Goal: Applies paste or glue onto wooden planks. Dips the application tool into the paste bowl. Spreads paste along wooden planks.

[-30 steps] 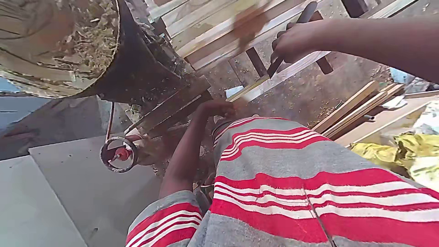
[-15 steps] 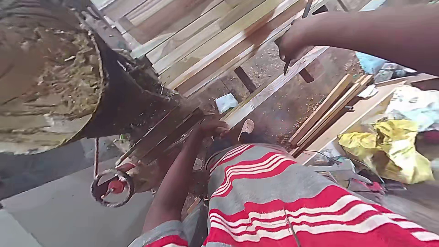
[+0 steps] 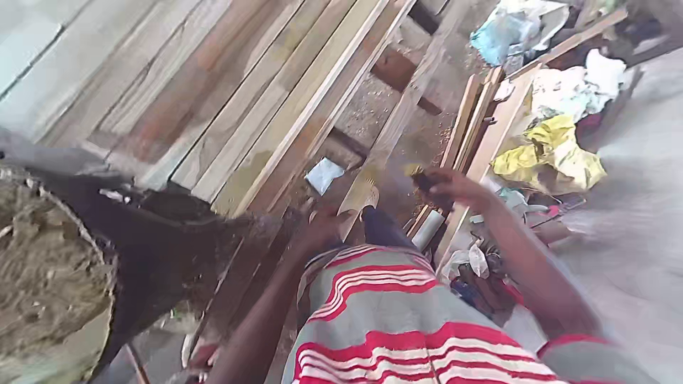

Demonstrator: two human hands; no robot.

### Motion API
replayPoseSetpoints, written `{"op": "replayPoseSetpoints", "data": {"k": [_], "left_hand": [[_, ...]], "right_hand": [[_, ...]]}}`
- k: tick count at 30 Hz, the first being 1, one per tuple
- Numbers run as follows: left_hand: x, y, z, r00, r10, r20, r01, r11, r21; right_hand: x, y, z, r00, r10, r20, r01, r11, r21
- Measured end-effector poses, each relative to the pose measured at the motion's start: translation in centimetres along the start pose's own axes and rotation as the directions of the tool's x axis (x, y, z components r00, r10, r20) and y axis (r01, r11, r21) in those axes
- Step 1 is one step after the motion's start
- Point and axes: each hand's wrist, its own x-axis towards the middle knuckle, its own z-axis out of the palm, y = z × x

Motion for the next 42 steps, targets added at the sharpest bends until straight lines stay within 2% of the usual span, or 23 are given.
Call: {"op": "replayPoseSetpoints", "data": {"k": [3, 5, 7, 9, 11, 13, 16, 19, 22, 24, 26, 29, 32, 34, 36, 39, 42], "left_hand": [[0.0, -0.2, 2.0, 0.973, 0.113, -0.201, -0.052, 0.957, 0.287], [0.6, -0.8, 2.0, 0.965, 0.124, -0.229, -0.042, 0.941, 0.335], [0.7, -0.7, 1.4, 0.98, 0.057, -0.193, 0.002, 0.956, 0.295], [0.5, 0.0, 1.1, 0.994, 0.005, -0.107, 0.013, 0.987, 0.161], [0.8, -0.1, 1.0, 1.0, 0.015, -0.004, -0.015, 1.0, 0.018], [1.0, 0.0, 0.9, 0.998, 0.028, 0.048, -0.025, 0.998, -0.054], [1.6, -0.6, 0.3, 0.999, -0.001, 0.048, 0.003, 0.999, -0.034], [1.5, 0.0, 0.6, 0.998, -0.06, -0.002, 0.06, 0.998, 0.012], [0.5, 1.5, 1.8, 0.979, -0.171, -0.112, 0.178, 0.983, 0.051], [0.4, 2.2, 2.2, 0.969, -0.187, -0.159, 0.202, 0.976, 0.085], [0.1, 2.1, 2.7, 0.961, -0.164, -0.221, 0.2, 0.967, 0.155], [-0.3, 2.1, 3.4, 0.945, -0.105, -0.311, 0.19, 0.947, 0.258], [-0.5, 3.0, 3.9, 0.93, -0.086, -0.359, 0.206, 0.928, 0.312], [-0.6, 3.2, 4.1, 0.923, -0.035, -0.382, 0.189, 0.908, 0.373], [-0.8, 3.3, 4.1, 0.923, -0.013, -0.383, 0.189, 0.886, 0.423], [-0.6, 3.6, 3.9, 0.919, -0.061, -0.389, 0.247, 0.859, 0.449], [-0.8, 3.6, 3.3, 0.904, -0.011, -0.427, 0.237, 0.843, 0.482]], "right_hand": [[-1.1, 4.7, 5.2, 0.972, -0.143, -0.188, 0.195, 0.935, 0.295], [-0.5, 5.3, 7.4, 0.919, -0.213, -0.333, 0.338, 0.86, 0.382], [1.0, 4.8, 7.5, 0.868, -0.238, -0.436, 0.416, 0.829, 0.374], [3.0, 3.0, 5.1, 0.828, -0.252, -0.502, 0.382, 0.908, 0.174], [5.2, 0.3, 1.2, 0.804, -0.286, -0.521, 0.263, 0.957, -0.12], [7.6, -2.2, -2.7, 0.775, -0.396, -0.493, 0.206, 0.895, -0.395], [12.3, -4.0, -7.8, 0.731, -0.513, -0.449, 0.163, 0.771, -0.615], [14.5, -4.3, -9.1, 0.751, -0.522, -0.404, 0.075, 0.675, -0.734], [12.3, -3.7, -6.3, 0.809, -0.456, -0.371, -0.07, 0.552, -0.831], [9.4, -5.9, -4.6, 0.875, -0.275, -0.399, -0.219, 0.509, -0.833], [7.8, -8.6, -4.7, 0.886, -0.157, -0.436, -0.283, 0.563, -0.777], [9.8, -11.9, -7.7, 0.837, -0.17, -0.521, -0.297, 0.659, -0.691], [12.6, -13.0, -9.7, 0.823, -0.201, -0.53, -0.2, 0.772, -0.604], [12.5, -13.1, -8.1, 0.852, -0.185, -0.49, -0.176, 0.781, -0.599], [11.4, -12.3, -5.6, 0.883, -0.163, -0.44, -0.187, 0.738, -0.649], [9.1, -10.7, -2.6, 0.9, -0.185, -0.394, -0.139, 0.735, -0.663], [8.8, -9.3, -2.1, 0.934, -0.152, -0.323, -0.109, 0.74, -0.664]]}}
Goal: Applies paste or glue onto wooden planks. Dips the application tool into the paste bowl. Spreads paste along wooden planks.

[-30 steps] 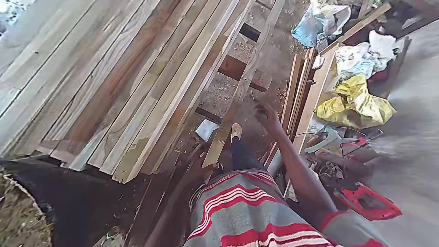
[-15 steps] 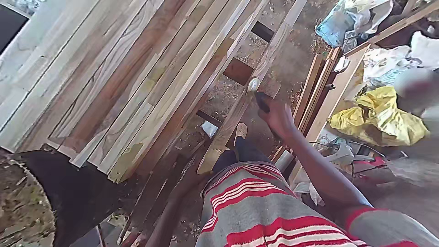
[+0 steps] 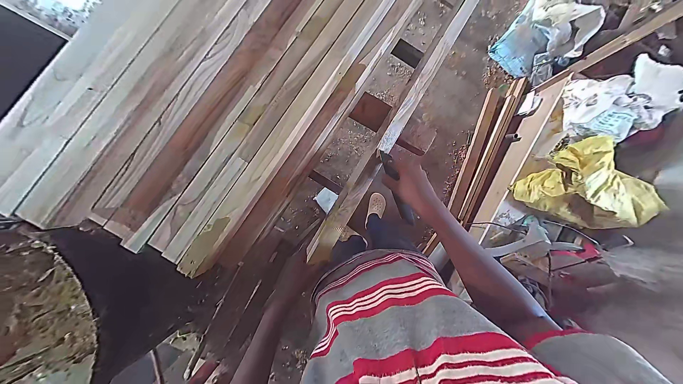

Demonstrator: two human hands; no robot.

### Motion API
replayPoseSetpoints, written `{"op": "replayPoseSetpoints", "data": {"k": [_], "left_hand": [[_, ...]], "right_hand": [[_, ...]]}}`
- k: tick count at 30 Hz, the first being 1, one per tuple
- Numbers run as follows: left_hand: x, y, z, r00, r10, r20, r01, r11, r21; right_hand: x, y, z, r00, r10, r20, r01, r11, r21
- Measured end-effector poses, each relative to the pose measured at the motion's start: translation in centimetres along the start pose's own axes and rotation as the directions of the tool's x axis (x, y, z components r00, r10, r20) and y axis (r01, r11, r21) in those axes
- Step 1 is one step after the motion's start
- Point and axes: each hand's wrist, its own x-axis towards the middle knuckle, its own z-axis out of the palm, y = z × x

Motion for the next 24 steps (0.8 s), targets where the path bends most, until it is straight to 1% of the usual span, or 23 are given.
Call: {"op": "replayPoseSetpoints", "data": {"k": [2, 3, 5, 6, 7, 8, 10, 11, 12, 14, 15, 16, 17, 19, 21, 22, 24], "left_hand": [[0.2, -0.1, -0.2, 0.998, -0.039, -0.056, 0.043, 0.997, 0.059], [0.1, 0.0, 0.0, 0.993, -0.072, -0.092, 0.082, 0.991, 0.106], [-0.4, 0.7, 0.7, 0.974, -0.088, -0.207, 0.125, 0.977, 0.173], [-0.8, 1.2, 1.3, 0.96, -0.094, -0.262, 0.153, 0.965, 0.214], [-1.0, 1.6, 1.9, 0.948, -0.091, -0.306, 0.172, 0.953, 0.251], [-1.2, 1.6, 2.3, 0.939, -0.072, -0.336, 0.174, 0.943, 0.284], [-1.1, 1.4, 2.4, 0.938, -0.037, -0.344, 0.151, 0.938, 0.312], [-1.0, 1.0, 2.0, 0.95, -0.019, -0.311, 0.119, 0.945, 0.306], [-0.8, 0.8, 1.3, 0.971, -0.013, -0.24, 0.082, 0.957, 0.278], [0.1, -0.2, -0.6, 0.997, -0.072, 0.002, 0.071, 0.983, 0.169], [0.6, -0.8, -1.4, 0.988, -0.086, 0.129, 0.075, 0.993, 0.091], [1.0, -1.3, -1.9, 0.976, -0.055, 0.212, 0.055, 0.998, 0.006], [1.4, -1.6, -2.0, 0.967, -0.025, 0.253, 0.043, 0.997, -0.066], [1.8, -1.5, -1.7, 0.965, -0.024, 0.262, 0.056, 0.992, -0.116], [1.6, -1.4, -1.1, 0.977, -0.049, 0.209, 0.07, 0.993, -0.093], [1.4, -1.2, -1.0, 0.981, -0.06, 0.186, 0.072, 0.995, -0.062], [1.1, -0.6, -0.9, 0.985, -0.082, 0.154, 0.081, 0.997, 0.011]], "right_hand": [[-0.4, 0.5, -0.1, 0.994, 0.008, 0.108, -0.014, 0.999, 0.052], [-0.6, 0.9, -0.2, 0.99, 0.009, 0.137, -0.022, 0.995, 0.094], [-0.9, 2.1, -0.5, 0.991, 0.007, 0.135, -0.037, 0.975, 0.22], [-0.9, 2.6, -0.9, 0.995, 0.012, 0.1, -0.038, 0.962, 0.271], [-0.7, 3.1, -1.3, 0.999, 0.011, 0.041, -0.022, 0.959, 0.283], [-0.3, 3.6, -1.6, 1.0, -0.002, -0.023, 0.008, 0.963, 0.269], [1.3, 4.6, -2.0, 0.986, -0.066, -0.154, 0.095, 0.978, 0.188], [2.7, 5.4, -1.9, 0.974, -0.106, -0.198, 0.132, 0.984, 0.122], [4.1, 6.0, -1.6, 0.958, -0.158, -0.24, 0.176, 0.983, 0.057], [5.8, 7.0, -0.3, 0.925, -0.251, -0.285, 0.232, 0.968, -0.099], [5.8, 7.4, 0.7, 0.909, -0.286, -0.302, 0.249, 0.956, -0.157], [5.0, 7.5, 1.8, 0.9, -0.308, -0.309, 0.258, 0.947, -0.193], [3.7, 7.2, 2.4, 0.899, -0.322, -0.298, 0.259, 0.938, -0.231], [0.9, 5.9, 2.5, 0.942, -0.269, -0.201, 0.203, 0.933, -0.297], [-0.8, 3.8, 1.1, 0.986, -0.13, -0.106, 0.093, 0.948, -0.306], [-0.8, 2.8, 0.0, 0.993, -0.072, -0.089, 0.043, 0.955, -0.295], [1.0, 1.0, -3.0, 0.992, 0.037, -0.122, -0.065, 0.971, -0.23]]}}
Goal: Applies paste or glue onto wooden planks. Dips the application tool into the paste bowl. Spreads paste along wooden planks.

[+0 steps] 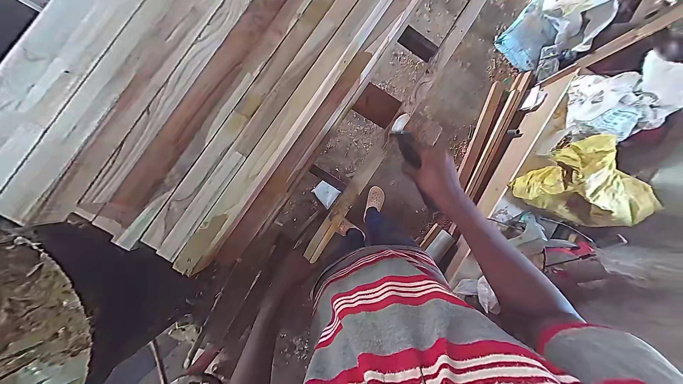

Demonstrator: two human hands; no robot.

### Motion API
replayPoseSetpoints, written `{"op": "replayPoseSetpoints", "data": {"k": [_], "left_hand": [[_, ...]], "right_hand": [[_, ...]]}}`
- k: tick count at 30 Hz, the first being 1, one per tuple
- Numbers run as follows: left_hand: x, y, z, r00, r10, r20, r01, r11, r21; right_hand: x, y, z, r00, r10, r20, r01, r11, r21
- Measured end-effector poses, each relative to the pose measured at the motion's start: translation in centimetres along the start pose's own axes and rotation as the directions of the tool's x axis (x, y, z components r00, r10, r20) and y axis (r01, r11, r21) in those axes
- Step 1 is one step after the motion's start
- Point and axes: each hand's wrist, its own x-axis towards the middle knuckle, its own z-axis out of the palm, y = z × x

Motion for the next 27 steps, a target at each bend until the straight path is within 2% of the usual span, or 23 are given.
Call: {"op": "replayPoseSetpoints", "data": {"k": [2, 5, 9, 11, 15, 18, 20, 23, 27], "left_hand": [[-0.4, 0.3, 0.6, 0.998, -0.004, -0.063, 0.008, 0.999, 0.052], [-0.6, 0.3, 1.3, 0.994, -0.006, -0.107, 0.014, 0.997, 0.081], [-0.5, -0.2, 1.8, 0.983, 0.071, -0.171, -0.051, 0.991, 0.12], [-0.7, -0.2, 1.9, 0.982, 0.08, -0.169, -0.059, 0.99, 0.126], [0.0, -0.7, 0.8, 0.993, 0.099, -0.072, -0.097, 0.995, 0.03], [1.0, -1.8, 0.0, 0.992, 0.113, 0.052, -0.108, 0.99, -0.093], [1.2, -1.9, -0.5, 0.99, 0.104, 0.093, -0.092, 0.989, -0.119], [0.8, -1.0, -1.0, 0.991, -0.003, 0.131, 0.02, 0.992, -0.123], [1.3, -1.6, -1.3, 0.981, -0.004, 0.194, 0.04, 0.982, -0.186]], "right_hand": [[3.1, -0.4, -2.5, 0.996, 0.071, -0.052, -0.069, 0.996, 0.052], [5.6, -0.4, -3.1, 0.995, 0.094, -0.017, -0.092, 0.993, 0.077], [0.9, -2.8, -0.9, 0.993, 0.061, 0.103, -0.07, 0.994, 0.08], [-2.4, -3.6, 0.3, 0.992, 0.032, 0.118, -0.043, 0.995, 0.095], [-4.4, -2.8, 0.6, 0.99, -0.025, 0.139, 0.015, 0.997, 0.077], [-3.9, -1.4, 0.2, 0.997, -0.068, 0.036, 0.063, 0.99, 0.126], [-1.7, -0.3, 0.9, 0.993, -0.11, -0.034, 0.113, 0.986, 0.121], [1.9, 1.5, 4.7, 0.962, -0.224, -0.156, 0.247, 0.957, 0.149], [1.1, 3.0, 9.5, 0.95, -0.241, -0.196, 0.277, 0.944, 0.179]]}}
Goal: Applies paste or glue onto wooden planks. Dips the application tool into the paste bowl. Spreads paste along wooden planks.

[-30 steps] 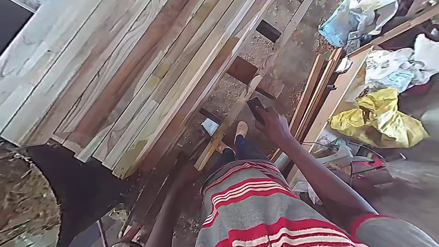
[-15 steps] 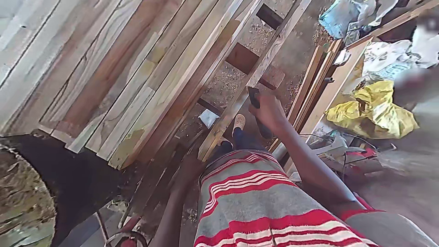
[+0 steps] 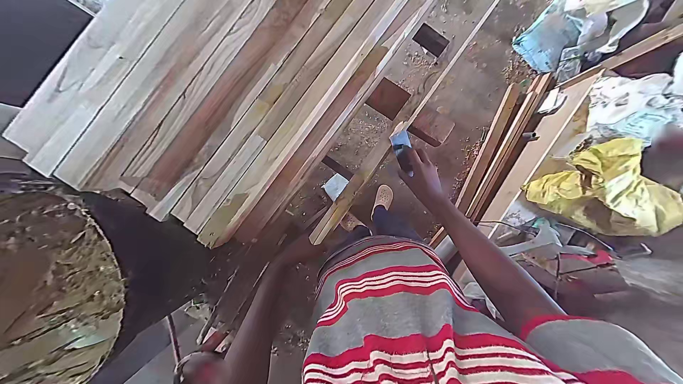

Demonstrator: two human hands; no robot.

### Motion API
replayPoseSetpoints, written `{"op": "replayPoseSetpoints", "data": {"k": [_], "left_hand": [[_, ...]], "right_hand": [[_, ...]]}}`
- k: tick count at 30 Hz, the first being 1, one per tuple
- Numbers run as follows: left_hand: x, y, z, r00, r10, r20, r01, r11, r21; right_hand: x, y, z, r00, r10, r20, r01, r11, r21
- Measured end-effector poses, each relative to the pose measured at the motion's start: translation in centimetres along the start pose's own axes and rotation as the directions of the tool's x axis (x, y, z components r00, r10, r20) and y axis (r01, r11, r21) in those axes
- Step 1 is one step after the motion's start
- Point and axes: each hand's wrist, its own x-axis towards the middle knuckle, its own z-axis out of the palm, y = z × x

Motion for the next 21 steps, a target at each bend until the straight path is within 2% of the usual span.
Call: {"op": "replayPoseSetpoints", "data": {"k": [3, 6, 11, 15, 18, 21], "left_hand": [[0.1, -0.2, -0.3, 1.0, 0.002, 0.029, -0.002, 1.0, -0.009], [-0.1, 0.4, 0.1, 0.999, 0.035, -0.007, -0.035, 0.998, 0.044], [-0.6, 1.0, 1.1, 0.991, 0.079, -0.104, -0.065, 0.989, 0.129], [-1.1, 1.5, 1.8, 0.987, 0.052, -0.149, -0.025, 0.983, 0.182], [-1.4, 1.7, 2.3, 0.984, -0.002, -0.178, 0.038, 0.979, 0.2], [-1.6, 1.8, 2.5, 0.978, 0.016, -0.206, 0.03, 0.975, 0.221]], "right_hand": [[-2.2, 0.1, -0.1, 0.997, 0.042, 0.063, -0.038, 0.997, -0.07], [-2.5, -1.7, -3.4, 0.98, 0.161, 0.12, -0.145, 0.98, -0.133], [2.3, -8.2, -9.4, 0.938, 0.326, 0.121, -0.291, 0.926, -0.24], [5.3, -9.1, -8.7, 0.918, 0.346, 0.194, -0.277, 0.908, -0.313], [4.5, -9.7, -8.2, 0.915, 0.344, 0.209, -0.269, 0.909, -0.318], [3.0, -9.9, -7.8, 0.913, 0.337, 0.229, -0.272, 0.923, -0.274]]}}
